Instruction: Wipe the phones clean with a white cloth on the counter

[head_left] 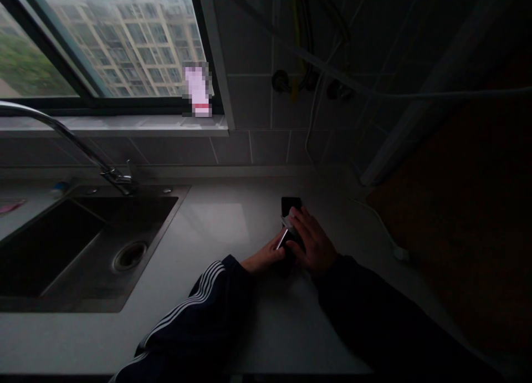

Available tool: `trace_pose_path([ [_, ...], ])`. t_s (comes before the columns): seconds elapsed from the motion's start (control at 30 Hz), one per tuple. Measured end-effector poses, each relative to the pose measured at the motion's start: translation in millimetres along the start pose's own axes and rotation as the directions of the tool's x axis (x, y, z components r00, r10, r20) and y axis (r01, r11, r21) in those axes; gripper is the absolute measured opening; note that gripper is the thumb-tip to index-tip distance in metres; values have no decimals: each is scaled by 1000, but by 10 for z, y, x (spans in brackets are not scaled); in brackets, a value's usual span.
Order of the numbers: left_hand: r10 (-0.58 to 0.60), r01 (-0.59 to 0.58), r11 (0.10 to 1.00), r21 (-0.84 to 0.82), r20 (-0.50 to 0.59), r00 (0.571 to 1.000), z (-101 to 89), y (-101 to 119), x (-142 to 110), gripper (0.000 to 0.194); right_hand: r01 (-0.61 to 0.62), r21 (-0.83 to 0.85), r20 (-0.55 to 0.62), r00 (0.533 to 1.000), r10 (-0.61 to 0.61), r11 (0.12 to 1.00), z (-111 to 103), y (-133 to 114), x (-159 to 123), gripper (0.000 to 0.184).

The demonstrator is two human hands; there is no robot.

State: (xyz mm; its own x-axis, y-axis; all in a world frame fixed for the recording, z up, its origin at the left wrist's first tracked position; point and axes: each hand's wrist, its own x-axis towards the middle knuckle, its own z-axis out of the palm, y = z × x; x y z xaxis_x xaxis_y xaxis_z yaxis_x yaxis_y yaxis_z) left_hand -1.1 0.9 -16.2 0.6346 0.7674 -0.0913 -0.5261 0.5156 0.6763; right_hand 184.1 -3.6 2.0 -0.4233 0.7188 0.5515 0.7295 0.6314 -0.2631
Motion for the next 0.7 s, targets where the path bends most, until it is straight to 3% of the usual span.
trace_pose_path([
  [0.1,117,-127,964,233,57,991,-60,-19,15,89,28,-1,-4,1000,-28,1000,-1,-82,-8,52],
  [0.2,119,-131,941,312,57,991,-92,-25,15,82,78,-19,32,996,-78,997,-9,-137,-7,50],
  [0.37,74,-101,948,303,100,992,-55,12,0,90,-87,-66,-32,996,85,994,-31,-122,1,54],
  [0.5,75,-88,954,288,57,996,-33,27,-3,64,6,-70,51,999,-2,998,-15,-113,-15,52],
  [0.63,44,-61,973,222,78,996,-16,26,-6,83,-105,-109,-10,994,105,988,-2,-87,-29,56],
  [0.7,76,-87,969,233,55,996,-11,24,-9,78,-59,-104,43,997,64,993,-2,-81,-31,58],
])
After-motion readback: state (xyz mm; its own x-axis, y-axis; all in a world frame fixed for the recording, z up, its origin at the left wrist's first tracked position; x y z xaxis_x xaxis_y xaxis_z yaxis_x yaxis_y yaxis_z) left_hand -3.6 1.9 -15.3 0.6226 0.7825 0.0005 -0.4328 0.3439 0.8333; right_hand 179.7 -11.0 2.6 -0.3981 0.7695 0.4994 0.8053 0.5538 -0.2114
